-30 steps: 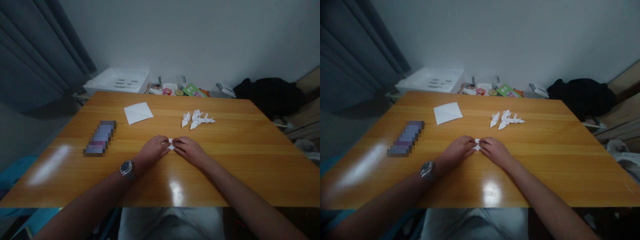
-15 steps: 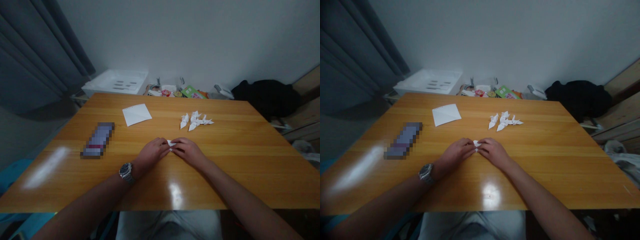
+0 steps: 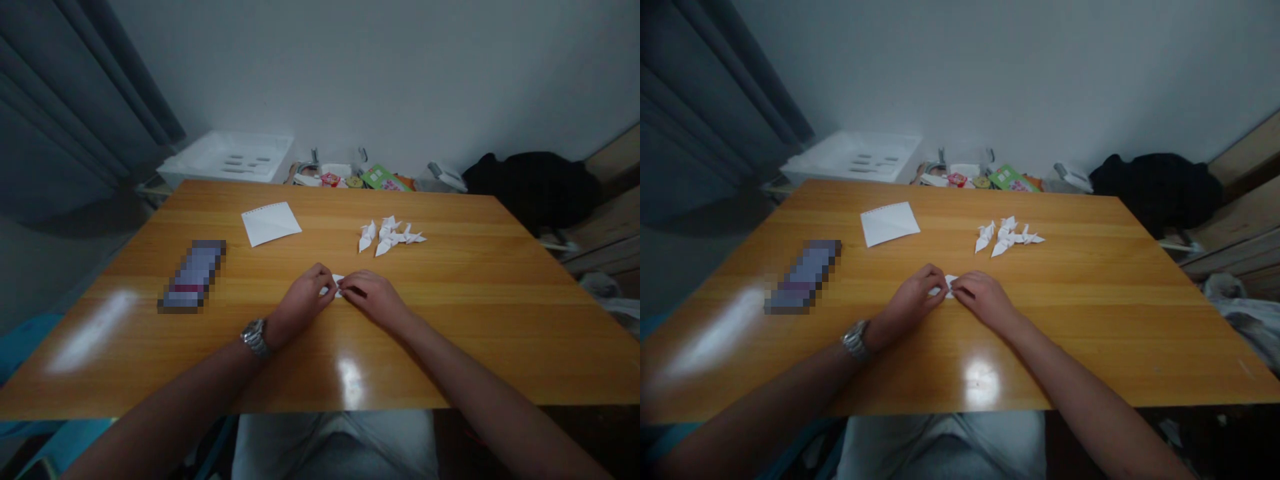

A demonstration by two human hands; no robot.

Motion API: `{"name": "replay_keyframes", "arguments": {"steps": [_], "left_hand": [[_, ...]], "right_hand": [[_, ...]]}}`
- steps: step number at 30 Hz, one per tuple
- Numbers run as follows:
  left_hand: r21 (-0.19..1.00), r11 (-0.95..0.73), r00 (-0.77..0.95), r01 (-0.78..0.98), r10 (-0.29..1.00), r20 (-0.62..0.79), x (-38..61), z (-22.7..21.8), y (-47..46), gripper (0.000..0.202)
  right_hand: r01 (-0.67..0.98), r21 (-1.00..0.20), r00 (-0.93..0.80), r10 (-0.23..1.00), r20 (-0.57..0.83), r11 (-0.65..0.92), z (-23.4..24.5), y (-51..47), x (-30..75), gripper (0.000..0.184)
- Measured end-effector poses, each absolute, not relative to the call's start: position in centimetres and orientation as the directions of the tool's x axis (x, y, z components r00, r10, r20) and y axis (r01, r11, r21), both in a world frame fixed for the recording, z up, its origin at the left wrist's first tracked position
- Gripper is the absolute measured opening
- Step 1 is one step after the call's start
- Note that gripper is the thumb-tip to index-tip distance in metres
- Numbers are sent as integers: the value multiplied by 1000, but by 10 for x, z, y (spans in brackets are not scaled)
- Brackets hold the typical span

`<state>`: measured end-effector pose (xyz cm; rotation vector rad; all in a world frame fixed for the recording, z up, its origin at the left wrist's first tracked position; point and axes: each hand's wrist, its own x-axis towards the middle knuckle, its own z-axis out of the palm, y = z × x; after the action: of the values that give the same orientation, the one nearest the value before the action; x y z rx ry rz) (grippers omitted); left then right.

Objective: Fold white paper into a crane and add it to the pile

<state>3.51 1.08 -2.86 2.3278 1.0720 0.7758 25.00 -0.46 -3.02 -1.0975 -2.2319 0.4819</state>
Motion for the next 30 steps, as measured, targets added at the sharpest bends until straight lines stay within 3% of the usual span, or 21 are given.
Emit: {"name": "replay_keyframes", "arguments": {"steps": [9, 16, 19, 24, 30], "left_hand": [[626, -544, 482, 558, 827, 289, 38, -29, 12, 9], [632, -529, 461, 566, 839, 290, 36, -28, 11, 8], [538, -608, 530, 585, 788, 314, 31, -26, 9, 15], [258, -772, 726, 581, 635, 264, 23, -18, 2, 24], [244, -816, 794, 525, 572, 204, 14, -17, 1, 33]], "right_hand": [[621, -509, -475, 803, 360, 596, -28, -4, 247, 11], [676, -346, -540, 757, 367, 651, -34, -3, 247, 16], [687, -273, -586, 735, 341, 673, -35, -4, 248, 19], [670, -222, -625, 700, 345, 708, -35, -8, 250, 22], [620, -274, -638, 675, 370, 736, -30, -12, 251, 29]]}}
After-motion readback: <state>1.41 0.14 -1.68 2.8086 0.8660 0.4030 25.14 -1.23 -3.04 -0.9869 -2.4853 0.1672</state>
